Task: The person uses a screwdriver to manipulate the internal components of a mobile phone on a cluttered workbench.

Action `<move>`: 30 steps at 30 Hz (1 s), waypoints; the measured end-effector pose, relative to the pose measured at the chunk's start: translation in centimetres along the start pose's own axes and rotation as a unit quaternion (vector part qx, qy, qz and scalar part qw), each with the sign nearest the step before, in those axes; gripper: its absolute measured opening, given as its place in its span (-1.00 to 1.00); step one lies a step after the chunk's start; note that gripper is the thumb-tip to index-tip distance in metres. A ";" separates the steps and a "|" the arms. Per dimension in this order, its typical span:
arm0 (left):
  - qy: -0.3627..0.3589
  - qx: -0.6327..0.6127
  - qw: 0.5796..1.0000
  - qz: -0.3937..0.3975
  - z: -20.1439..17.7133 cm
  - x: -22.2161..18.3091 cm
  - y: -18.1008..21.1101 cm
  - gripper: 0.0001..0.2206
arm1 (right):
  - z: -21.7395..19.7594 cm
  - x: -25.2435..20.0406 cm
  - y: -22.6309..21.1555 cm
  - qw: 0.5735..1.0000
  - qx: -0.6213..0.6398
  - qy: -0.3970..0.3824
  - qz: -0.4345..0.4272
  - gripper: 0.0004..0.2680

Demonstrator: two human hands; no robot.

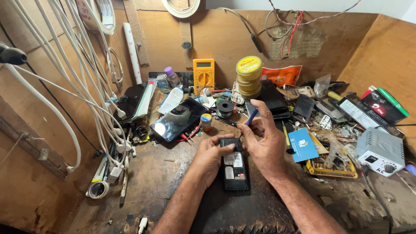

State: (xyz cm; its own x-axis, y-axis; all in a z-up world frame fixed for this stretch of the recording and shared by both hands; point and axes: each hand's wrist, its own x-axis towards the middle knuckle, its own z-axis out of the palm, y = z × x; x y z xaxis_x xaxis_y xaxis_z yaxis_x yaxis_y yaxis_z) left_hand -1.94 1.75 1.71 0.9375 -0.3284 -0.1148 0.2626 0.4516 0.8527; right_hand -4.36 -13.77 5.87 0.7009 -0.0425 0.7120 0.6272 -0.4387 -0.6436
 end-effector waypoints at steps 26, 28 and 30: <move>-0.012 -0.019 0.999 0.027 -0.4 0.5 -1.0 -0.65 | 0.0 -0.3 0.9 0.998 0.060 0.021 -0.001 -0.48; -0.014 -0.011 0.999 0.038 -0.4 0.7 -0.8 -0.65 | 0.1 -0.1 0.6 0.997 0.075 0.010 -0.018 -0.48; -0.012 -0.010 0.999 0.040 -0.3 0.7 -0.9 -0.65 | 0.0 -0.3 0.4 0.995 0.088 -0.007 -0.040 -0.50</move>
State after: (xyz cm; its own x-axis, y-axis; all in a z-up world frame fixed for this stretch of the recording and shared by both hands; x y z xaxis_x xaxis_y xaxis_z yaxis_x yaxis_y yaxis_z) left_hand -1.48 1.40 0.66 0.9498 -0.3108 -0.0349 0.1928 0.4938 0.8479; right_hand -4.36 -13.92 5.41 0.6494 -0.0007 0.7604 0.7307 -0.2762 -0.6243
